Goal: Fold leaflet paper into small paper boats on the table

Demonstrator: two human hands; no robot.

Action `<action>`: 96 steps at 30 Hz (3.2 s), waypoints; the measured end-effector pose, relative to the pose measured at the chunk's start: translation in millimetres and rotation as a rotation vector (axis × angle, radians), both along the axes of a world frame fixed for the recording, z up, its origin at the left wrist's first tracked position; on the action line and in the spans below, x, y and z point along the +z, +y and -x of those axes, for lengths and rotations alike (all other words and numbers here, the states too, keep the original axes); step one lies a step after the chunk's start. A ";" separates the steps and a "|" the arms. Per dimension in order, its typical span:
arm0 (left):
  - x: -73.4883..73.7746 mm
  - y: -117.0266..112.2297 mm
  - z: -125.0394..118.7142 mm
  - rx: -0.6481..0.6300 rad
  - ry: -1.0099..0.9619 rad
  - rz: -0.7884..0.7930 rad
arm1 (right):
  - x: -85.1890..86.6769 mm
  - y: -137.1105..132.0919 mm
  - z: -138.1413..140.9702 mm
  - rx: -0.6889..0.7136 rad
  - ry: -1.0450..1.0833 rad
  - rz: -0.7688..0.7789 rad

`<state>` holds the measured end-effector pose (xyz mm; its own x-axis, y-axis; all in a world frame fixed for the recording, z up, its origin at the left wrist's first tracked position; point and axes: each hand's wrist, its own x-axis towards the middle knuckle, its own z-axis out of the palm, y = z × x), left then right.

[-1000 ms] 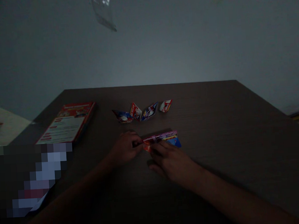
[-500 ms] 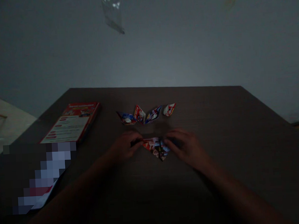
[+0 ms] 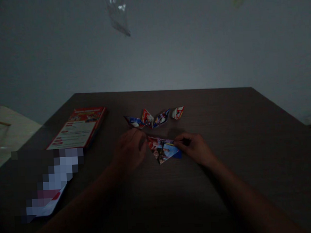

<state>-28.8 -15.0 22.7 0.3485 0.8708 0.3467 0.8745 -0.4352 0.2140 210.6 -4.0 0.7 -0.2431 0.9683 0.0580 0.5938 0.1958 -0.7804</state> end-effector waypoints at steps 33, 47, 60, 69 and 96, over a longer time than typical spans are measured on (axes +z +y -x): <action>-23.3 -31.0 -44.0 -0.301 -0.021 0.182 | 11.3 -19.6 -1.6 0.483 -0.057 -0.169; -23.6 -26.5 -46.8 -0.225 -0.209 0.365 | -0.7 -18.4 4.7 0.382 -0.024 -0.144; -24.4 -16.0 -34.5 -0.251 -0.488 0.541 | -3.9 -22.4 19.7 0.143 -0.144 -0.083; -19.0 -17.7 -31.3 -0.270 -0.428 0.562 | 1.9 -20.2 28.5 0.080 -0.199 0.007; -17.1 -20.4 -30.9 -0.289 -0.408 0.532 | 3.0 -21.4 17.2 0.082 -0.039 0.058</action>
<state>2.2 -35.4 5.6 0.5232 0.8506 0.0532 0.5463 -0.3826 0.7451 193.4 -25.4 3.7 -0.3228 0.9464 -0.0089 0.6081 0.2002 -0.7682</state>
